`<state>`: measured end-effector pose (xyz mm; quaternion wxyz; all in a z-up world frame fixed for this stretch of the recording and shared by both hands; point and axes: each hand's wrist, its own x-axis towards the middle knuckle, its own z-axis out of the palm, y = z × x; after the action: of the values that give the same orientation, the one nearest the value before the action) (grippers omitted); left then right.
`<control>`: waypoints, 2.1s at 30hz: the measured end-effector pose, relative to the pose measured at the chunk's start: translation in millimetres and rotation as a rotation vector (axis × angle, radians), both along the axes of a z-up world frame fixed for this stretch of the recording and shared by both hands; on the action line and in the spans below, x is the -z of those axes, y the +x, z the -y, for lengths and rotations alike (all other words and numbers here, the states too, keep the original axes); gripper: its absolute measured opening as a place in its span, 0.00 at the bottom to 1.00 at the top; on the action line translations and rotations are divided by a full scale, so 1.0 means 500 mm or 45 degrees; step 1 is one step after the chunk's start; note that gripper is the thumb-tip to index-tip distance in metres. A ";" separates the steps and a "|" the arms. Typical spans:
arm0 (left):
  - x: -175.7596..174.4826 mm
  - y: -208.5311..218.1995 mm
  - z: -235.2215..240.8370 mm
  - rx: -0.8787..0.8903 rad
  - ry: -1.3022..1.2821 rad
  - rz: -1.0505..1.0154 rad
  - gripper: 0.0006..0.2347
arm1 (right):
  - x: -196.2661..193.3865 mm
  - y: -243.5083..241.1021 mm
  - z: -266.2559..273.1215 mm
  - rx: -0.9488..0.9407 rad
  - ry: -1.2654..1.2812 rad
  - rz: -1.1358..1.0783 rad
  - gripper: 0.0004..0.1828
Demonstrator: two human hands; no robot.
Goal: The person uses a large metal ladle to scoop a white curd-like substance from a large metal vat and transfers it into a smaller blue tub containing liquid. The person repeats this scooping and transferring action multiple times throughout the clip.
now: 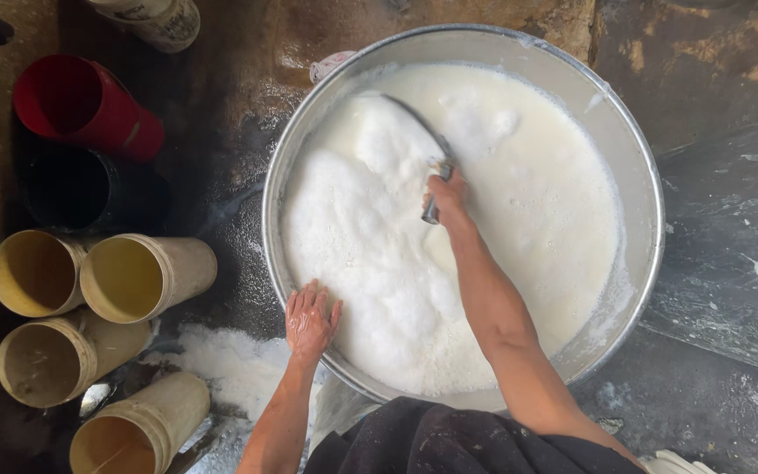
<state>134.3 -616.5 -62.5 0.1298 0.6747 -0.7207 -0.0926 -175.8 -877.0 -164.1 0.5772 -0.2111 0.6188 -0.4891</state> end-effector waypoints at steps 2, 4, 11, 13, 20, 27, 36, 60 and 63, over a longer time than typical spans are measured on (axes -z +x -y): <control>-0.002 0.002 0.000 0.000 -0.005 0.009 0.18 | 0.002 0.039 0.016 -0.151 0.009 -0.338 0.33; -0.002 0.003 -0.004 -0.001 0.002 0.025 0.18 | 0.007 0.063 0.009 -0.302 0.065 -0.767 0.47; 0.014 0.007 -0.008 0.002 -0.071 0.000 0.17 | -0.035 0.018 -0.108 -0.688 0.046 -1.314 0.52; 0.019 0.009 -0.009 0.009 -0.102 -0.025 0.18 | -0.057 -0.016 -0.146 -0.679 0.055 -1.350 0.51; 0.030 0.016 -0.016 0.038 -0.164 -0.091 0.18 | -0.099 -0.173 -0.286 -0.511 0.084 -1.467 0.51; 0.035 0.022 -0.023 0.046 -0.243 -0.188 0.17 | -0.207 -0.285 -0.480 -0.120 0.283 -1.031 0.49; 0.017 0.014 -0.015 0.012 -0.210 -0.241 0.18 | -0.222 -0.327 -0.734 0.530 0.209 -0.036 0.21; -0.011 0.017 -0.010 0.025 -0.144 -0.169 0.16 | -0.019 -0.065 -0.062 0.212 0.097 0.446 0.07; -0.009 0.014 -0.008 -0.002 -0.108 -0.153 0.16 | -0.052 -0.015 0.002 0.042 -0.008 0.076 0.20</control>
<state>141.5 -612.6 -58.1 0.2013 0.6624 -0.7143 -0.1021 -183.3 -878.0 -138.2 0.5867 -0.1878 0.6031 -0.5068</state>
